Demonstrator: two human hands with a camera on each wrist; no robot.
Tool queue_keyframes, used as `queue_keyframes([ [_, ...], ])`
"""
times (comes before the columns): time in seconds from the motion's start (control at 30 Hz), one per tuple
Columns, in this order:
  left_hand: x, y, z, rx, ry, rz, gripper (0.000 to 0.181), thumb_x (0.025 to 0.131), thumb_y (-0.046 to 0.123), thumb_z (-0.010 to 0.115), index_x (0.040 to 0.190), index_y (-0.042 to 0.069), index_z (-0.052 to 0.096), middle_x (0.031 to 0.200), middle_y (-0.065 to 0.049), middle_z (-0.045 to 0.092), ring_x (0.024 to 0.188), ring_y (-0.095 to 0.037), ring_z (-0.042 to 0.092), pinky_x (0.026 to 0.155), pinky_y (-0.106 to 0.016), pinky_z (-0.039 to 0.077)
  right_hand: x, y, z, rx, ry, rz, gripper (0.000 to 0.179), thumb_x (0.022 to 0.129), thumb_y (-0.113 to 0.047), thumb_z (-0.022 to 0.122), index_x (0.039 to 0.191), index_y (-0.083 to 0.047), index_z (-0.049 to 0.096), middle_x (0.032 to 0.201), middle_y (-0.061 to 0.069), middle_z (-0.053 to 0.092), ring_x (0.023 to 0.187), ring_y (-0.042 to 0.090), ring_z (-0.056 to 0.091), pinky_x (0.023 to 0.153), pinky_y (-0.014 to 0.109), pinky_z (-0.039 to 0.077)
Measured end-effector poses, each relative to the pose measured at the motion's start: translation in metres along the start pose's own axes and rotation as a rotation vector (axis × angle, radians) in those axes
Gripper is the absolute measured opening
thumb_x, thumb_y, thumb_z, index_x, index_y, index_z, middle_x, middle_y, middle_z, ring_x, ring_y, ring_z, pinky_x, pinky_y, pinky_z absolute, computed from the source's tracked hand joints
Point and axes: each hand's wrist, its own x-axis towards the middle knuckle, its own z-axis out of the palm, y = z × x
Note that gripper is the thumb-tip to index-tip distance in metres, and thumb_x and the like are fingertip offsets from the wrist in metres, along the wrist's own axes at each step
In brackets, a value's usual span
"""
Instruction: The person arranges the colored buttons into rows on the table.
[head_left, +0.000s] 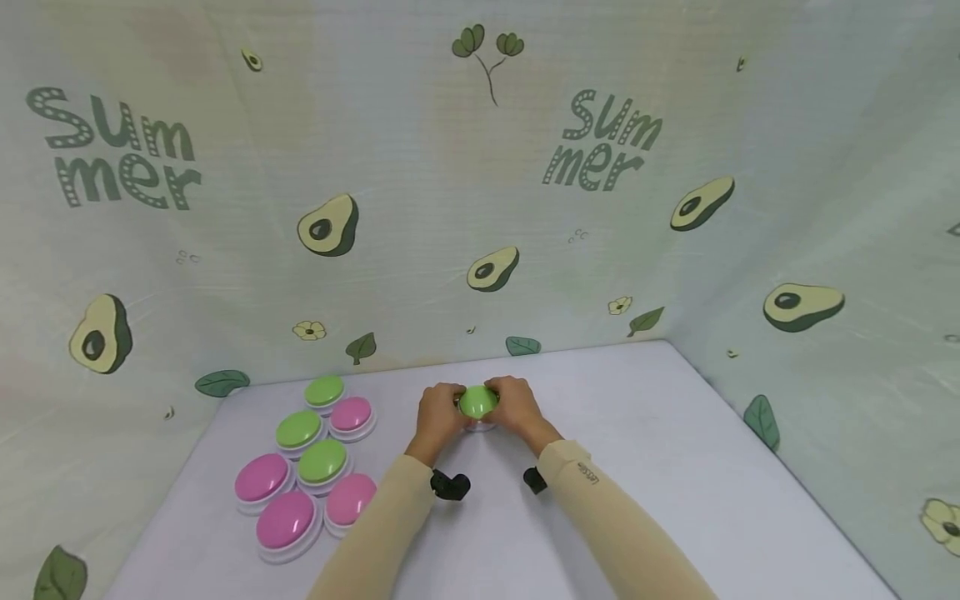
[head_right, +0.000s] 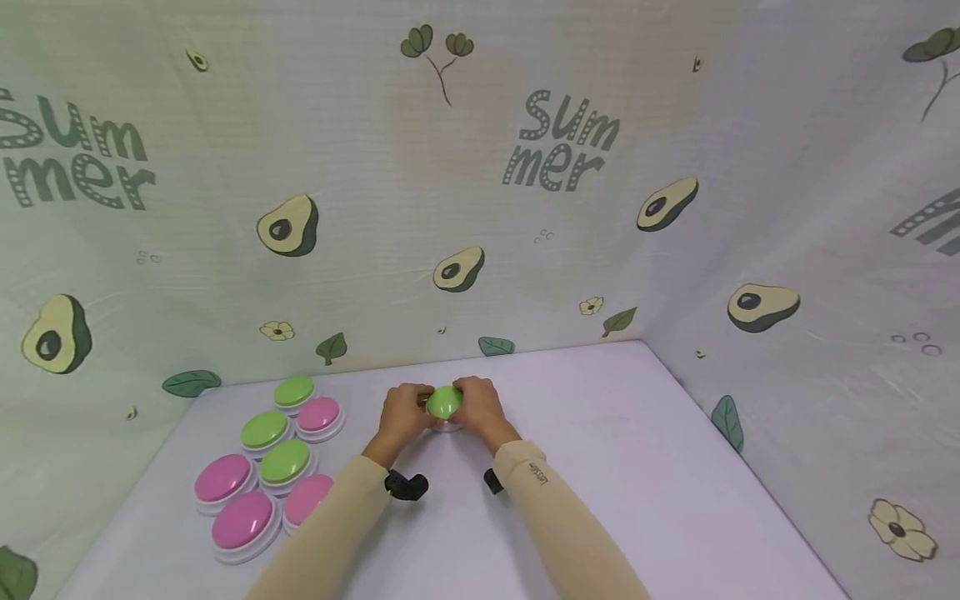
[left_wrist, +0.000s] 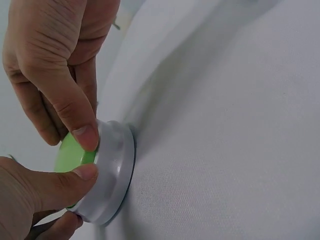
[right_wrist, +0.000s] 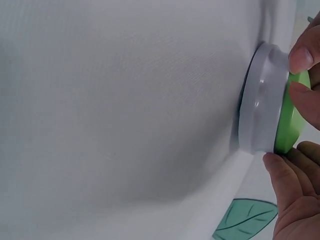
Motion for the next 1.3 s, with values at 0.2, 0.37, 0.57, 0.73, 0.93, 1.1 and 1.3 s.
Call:
queue_keyframes([
  [0.2, 0.001, -0.001, 0.003, -0.022, -0.002, -0.019, 0.061, 0.064, 0.007, 0.101, 0.119, -0.002, 0.077, 0.112, -0.015, 0.078, 0.106, -0.036, 0.068, 0.097, -0.052, 0.055, 0.001, 0.006, 0.001, 0.014, -0.005, -0.004, 0.060, 0.075, -0.001, 0.093, 0.129, 0.009, 0.068, 0.126, 0.022, 0.072, 0.117, 0.036, 0.068, 0.104, 0.047, 0.056],
  [0.37, -0.001, -0.001, 0.005, -0.069, 0.004, -0.034, 0.062, 0.065, 0.008, 0.100, 0.120, -0.004, 0.076, 0.108, -0.016, 0.078, 0.101, -0.034, 0.068, 0.094, -0.051, 0.055, 0.002, 0.009, 0.003, 0.036, -0.008, 0.003, 0.060, 0.077, -0.002, 0.093, 0.130, 0.009, 0.068, 0.128, 0.022, 0.071, 0.120, 0.036, 0.067, 0.106, 0.048, 0.054],
  [0.57, -0.001, -0.003, 0.006, -0.114, 0.006, -0.043, 0.062, 0.067, 0.007, 0.099, 0.122, -0.005, 0.075, 0.111, -0.017, 0.078, 0.100, -0.032, 0.070, 0.093, -0.049, 0.058, 0.002, 0.011, 0.003, 0.042, -0.009, 0.003, 0.060, 0.077, -0.003, 0.093, 0.131, 0.009, 0.067, 0.130, 0.022, 0.070, 0.121, 0.037, 0.066, 0.107, 0.049, 0.054],
  [0.73, -0.002, -0.006, 0.006, -0.179, -0.010, -0.062, 0.062, 0.070, 0.005, 0.098, 0.125, -0.007, 0.072, 0.117, -0.021, 0.076, 0.107, -0.035, 0.073, 0.096, -0.048, 0.059, 0.002, 0.012, 0.004, 0.036, -0.009, 0.007, 0.062, 0.078, -0.003, 0.092, 0.133, 0.008, 0.067, 0.132, 0.022, 0.069, 0.124, 0.037, 0.066, 0.108, 0.048, 0.053],
  [0.93, -0.003, -0.010, 0.007, -0.239, -0.031, -0.072, 0.062, 0.072, 0.003, 0.096, 0.127, -0.008, 0.070, 0.121, -0.023, 0.074, 0.111, -0.036, 0.073, 0.097, -0.046, 0.060, 0.003, 0.015, 0.006, 0.036, 0.001, 0.018, 0.063, 0.077, -0.003, 0.093, 0.133, 0.007, 0.067, 0.134, 0.022, 0.069, 0.127, 0.038, 0.064, 0.110, 0.049, 0.051],
  [1.1, -0.003, -0.014, 0.009, -0.236, -0.026, -0.058, 0.062, 0.073, 0.005, 0.096, 0.127, -0.009, 0.070, 0.120, -0.022, 0.075, 0.111, -0.034, 0.073, 0.097, -0.046, 0.059, 0.003, 0.016, 0.007, 0.054, 0.011, 0.038, 0.064, 0.076, -0.004, 0.093, 0.133, 0.007, 0.067, 0.134, 0.022, 0.068, 0.129, 0.039, 0.062, 0.112, 0.050, 0.049],
  [1.3, -0.004, -0.014, 0.012, -0.218, -0.009, -0.066, 0.059, 0.075, 0.006, 0.096, 0.127, -0.006, 0.071, 0.120, -0.020, 0.075, 0.104, -0.032, 0.074, 0.091, -0.045, 0.062, 0.000, 0.016, 0.006, 0.101, 0.016, 0.086, 0.064, 0.076, -0.005, 0.094, 0.133, 0.006, 0.067, 0.134, 0.021, 0.069, 0.130, 0.039, 0.061, 0.113, 0.051, 0.048],
])
